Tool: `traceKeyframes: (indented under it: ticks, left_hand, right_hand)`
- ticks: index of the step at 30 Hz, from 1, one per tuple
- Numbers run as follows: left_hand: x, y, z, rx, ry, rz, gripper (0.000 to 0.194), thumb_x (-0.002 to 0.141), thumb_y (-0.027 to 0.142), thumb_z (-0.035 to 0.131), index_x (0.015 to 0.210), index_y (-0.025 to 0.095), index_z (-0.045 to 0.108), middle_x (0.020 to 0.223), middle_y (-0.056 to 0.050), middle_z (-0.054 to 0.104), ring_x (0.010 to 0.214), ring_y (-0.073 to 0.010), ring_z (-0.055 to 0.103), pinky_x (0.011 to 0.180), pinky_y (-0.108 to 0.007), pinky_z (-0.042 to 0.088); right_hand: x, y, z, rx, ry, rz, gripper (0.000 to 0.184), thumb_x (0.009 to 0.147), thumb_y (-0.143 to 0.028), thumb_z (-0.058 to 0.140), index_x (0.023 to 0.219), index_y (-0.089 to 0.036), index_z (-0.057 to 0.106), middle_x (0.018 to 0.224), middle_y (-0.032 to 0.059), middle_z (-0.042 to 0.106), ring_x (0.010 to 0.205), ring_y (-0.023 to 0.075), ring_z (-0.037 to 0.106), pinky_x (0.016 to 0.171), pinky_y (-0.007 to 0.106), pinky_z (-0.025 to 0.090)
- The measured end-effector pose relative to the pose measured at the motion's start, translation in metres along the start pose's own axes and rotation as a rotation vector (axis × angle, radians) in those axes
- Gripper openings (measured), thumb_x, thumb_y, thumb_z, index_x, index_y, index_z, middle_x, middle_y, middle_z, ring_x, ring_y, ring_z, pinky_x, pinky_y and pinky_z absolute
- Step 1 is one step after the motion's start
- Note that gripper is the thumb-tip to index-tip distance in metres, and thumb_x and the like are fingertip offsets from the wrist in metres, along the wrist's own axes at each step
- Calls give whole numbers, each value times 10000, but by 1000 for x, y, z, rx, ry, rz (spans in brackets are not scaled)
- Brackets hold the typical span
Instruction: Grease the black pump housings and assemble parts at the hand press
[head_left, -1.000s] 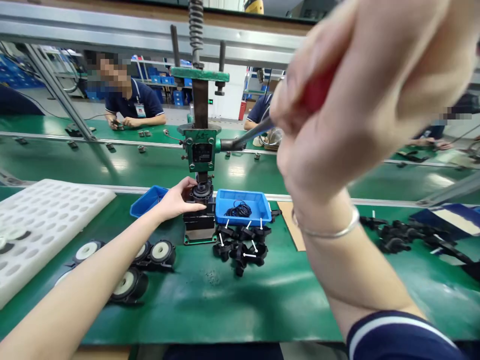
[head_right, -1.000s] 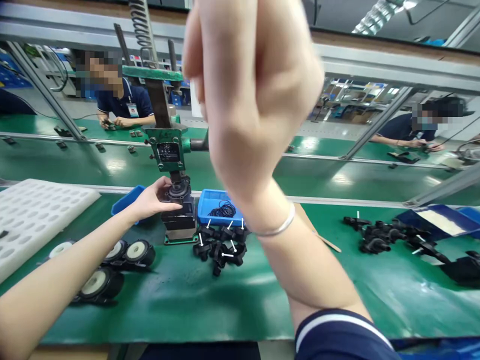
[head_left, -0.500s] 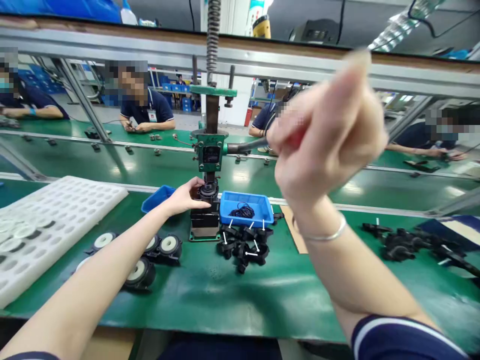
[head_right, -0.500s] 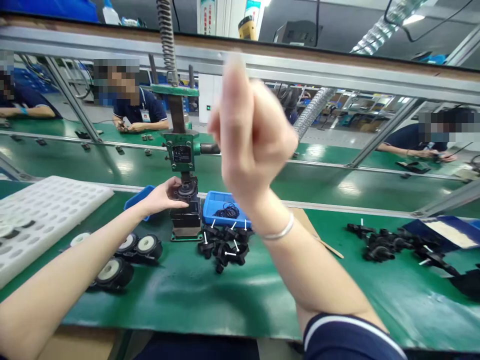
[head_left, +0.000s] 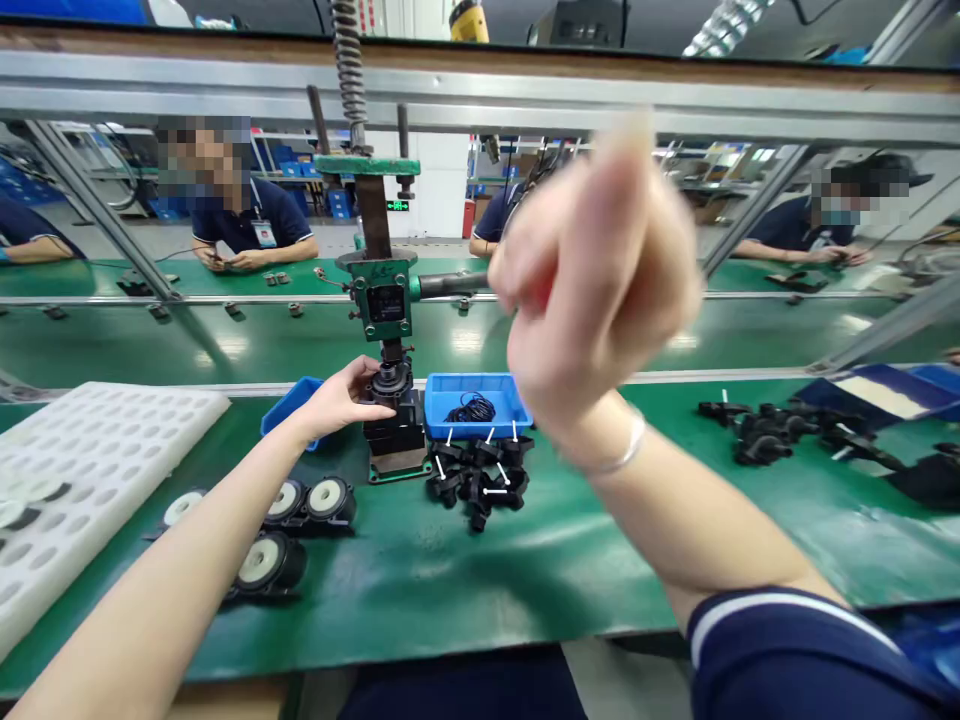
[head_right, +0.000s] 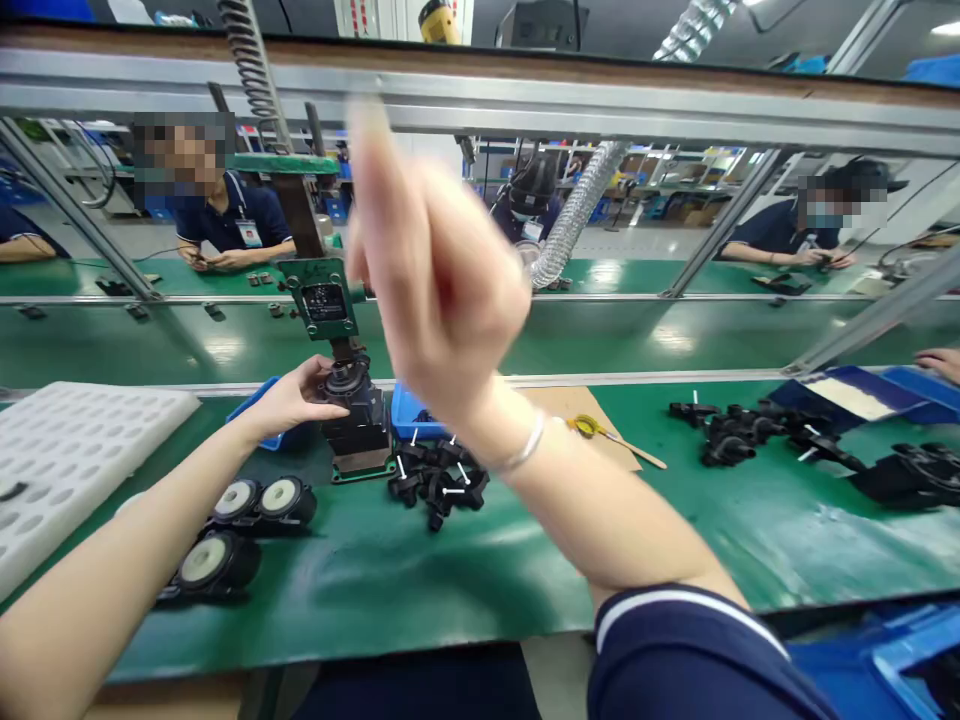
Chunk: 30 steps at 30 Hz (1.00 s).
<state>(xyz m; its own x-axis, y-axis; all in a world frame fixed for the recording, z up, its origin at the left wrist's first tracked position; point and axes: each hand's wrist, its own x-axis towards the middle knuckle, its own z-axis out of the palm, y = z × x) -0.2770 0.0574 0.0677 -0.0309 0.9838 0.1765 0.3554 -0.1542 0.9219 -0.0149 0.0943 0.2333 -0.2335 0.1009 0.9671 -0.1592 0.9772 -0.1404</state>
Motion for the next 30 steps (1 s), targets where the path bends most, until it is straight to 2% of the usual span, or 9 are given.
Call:
traceKeyframes:
  ticks: [5,10,16,20,22,24,26,28,30]
  left_hand:
    - [0,-3,2,6,20,7,620,617,393,885,1071,222,499,1099,-26,653,1072,-240,650,1019,-440,492]
    - [7,-4,10,-3,59,20,595,657,402,861,1071,234,468,1091,-27,676,1053,-235,659,990,-427,505]
    - [4,1,6,-10,18,7,579,619,393,875,1014,228,485,1080,-31,682,1067,-243,661,977,-415,520]
    - [4,2,1,31,30,13,606,604,400,881,1047,220,510,1081,-30,678,1060,-242,664,994,-425,516]
    - [2,5,2,57,58,21,623,605,413,883,1063,218,509,1085,-30,671,1052,-247,668,995,-438,521]
    - [-9,9,6,76,96,24,635,612,424,881,1082,216,508,1093,-38,665,1038,-259,675,982,-462,534]
    - [-33,12,16,129,162,61,628,645,417,868,1133,226,522,1130,-49,656,1052,-270,671,996,-491,530]
    - [-70,15,28,295,273,209,600,700,364,844,1221,275,559,1205,-45,640,1145,-275,636,1059,-497,499]
    - [-116,18,37,449,374,364,565,731,316,820,1245,375,592,1221,-5,639,1148,-276,632,1036,-525,519]
  right_hand:
    - [42,10,12,47,65,-38,467,1007,-568,372,842,-193,596,789,-38,589,676,15,646,576,153,521]
    - [13,-9,19,130,373,-15,471,1024,-441,465,618,-205,494,593,-38,490,530,46,500,533,223,472]
    - [-2,-9,13,138,254,-38,381,1031,-331,477,699,-190,600,678,-20,543,589,61,550,637,250,523]
    - [6,2,20,110,355,-46,422,1040,-388,414,717,-170,576,681,-33,481,600,31,555,644,208,525]
    - [17,8,19,112,292,-91,434,1033,-439,385,743,-163,553,693,-49,493,578,3,538,650,165,527]
    - [27,11,12,142,233,-82,382,989,-497,419,868,-160,553,809,-50,562,627,0,568,651,136,532]
    - [25,12,-1,156,231,8,338,971,-455,501,1085,-137,521,1082,10,594,866,44,647,728,154,567]
    - [3,13,-15,124,213,108,321,1004,-309,528,1249,-116,456,1255,76,548,1129,113,621,879,215,577]
    - [-35,14,-28,45,5,177,276,1009,-198,516,1273,-132,476,1215,77,595,1124,126,629,943,254,559]
